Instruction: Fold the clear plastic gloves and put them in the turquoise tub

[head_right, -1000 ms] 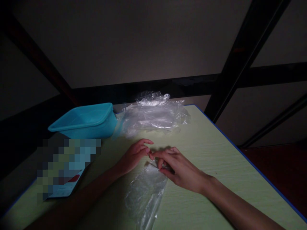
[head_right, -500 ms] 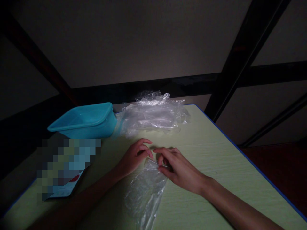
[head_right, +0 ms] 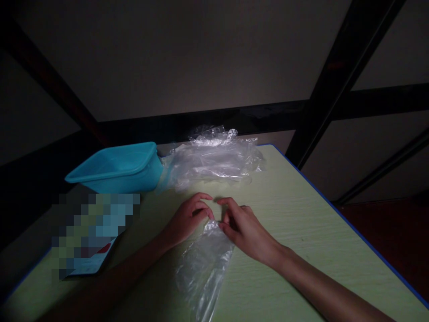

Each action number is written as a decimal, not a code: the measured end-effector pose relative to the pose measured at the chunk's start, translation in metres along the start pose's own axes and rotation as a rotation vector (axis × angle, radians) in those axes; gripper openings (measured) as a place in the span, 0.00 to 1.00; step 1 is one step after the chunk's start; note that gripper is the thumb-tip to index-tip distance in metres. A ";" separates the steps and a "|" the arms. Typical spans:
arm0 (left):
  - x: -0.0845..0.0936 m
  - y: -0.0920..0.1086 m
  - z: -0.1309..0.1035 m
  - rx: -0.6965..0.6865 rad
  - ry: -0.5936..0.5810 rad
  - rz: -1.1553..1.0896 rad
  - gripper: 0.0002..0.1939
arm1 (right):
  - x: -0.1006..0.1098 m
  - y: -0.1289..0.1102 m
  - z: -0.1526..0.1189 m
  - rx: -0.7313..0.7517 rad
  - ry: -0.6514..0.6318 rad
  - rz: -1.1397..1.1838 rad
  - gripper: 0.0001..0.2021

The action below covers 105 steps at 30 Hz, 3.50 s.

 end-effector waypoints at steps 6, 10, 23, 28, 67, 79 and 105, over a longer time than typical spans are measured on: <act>-0.001 0.000 0.000 -0.014 -0.004 0.015 0.14 | -0.001 0.000 0.000 -0.009 -0.001 -0.009 0.19; -0.002 -0.002 0.000 -0.024 0.014 0.026 0.15 | 0.000 -0.001 0.000 -0.008 0.015 -0.020 0.19; 0.006 0.012 -0.002 -0.112 0.053 0.129 0.08 | 0.000 -0.003 0.000 -0.018 0.012 -0.041 0.17; -0.003 -0.001 -0.003 -0.051 0.010 0.057 0.17 | 0.001 -0.003 0.001 -0.024 0.011 -0.055 0.17; -0.004 0.008 -0.003 -0.133 -0.006 0.238 0.15 | 0.017 0.005 -0.008 -0.033 -0.114 -0.344 0.21; -0.003 0.007 -0.004 -0.129 0.036 0.251 0.16 | 0.033 0.017 -0.014 -0.041 -0.131 -0.516 0.34; -0.001 0.016 -0.010 -0.306 0.076 0.270 0.15 | 0.039 0.016 -0.005 -0.112 -0.099 -0.332 0.20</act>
Point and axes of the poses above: each hand's wrist, its own z-axis towards the middle knuckle, its own x-axis out of the back of the hand, y = z × x, the point moved 6 cm from there along z, towards the middle knuckle, and after that the axes turned 2 degrees about y, right-handed, at the moved point
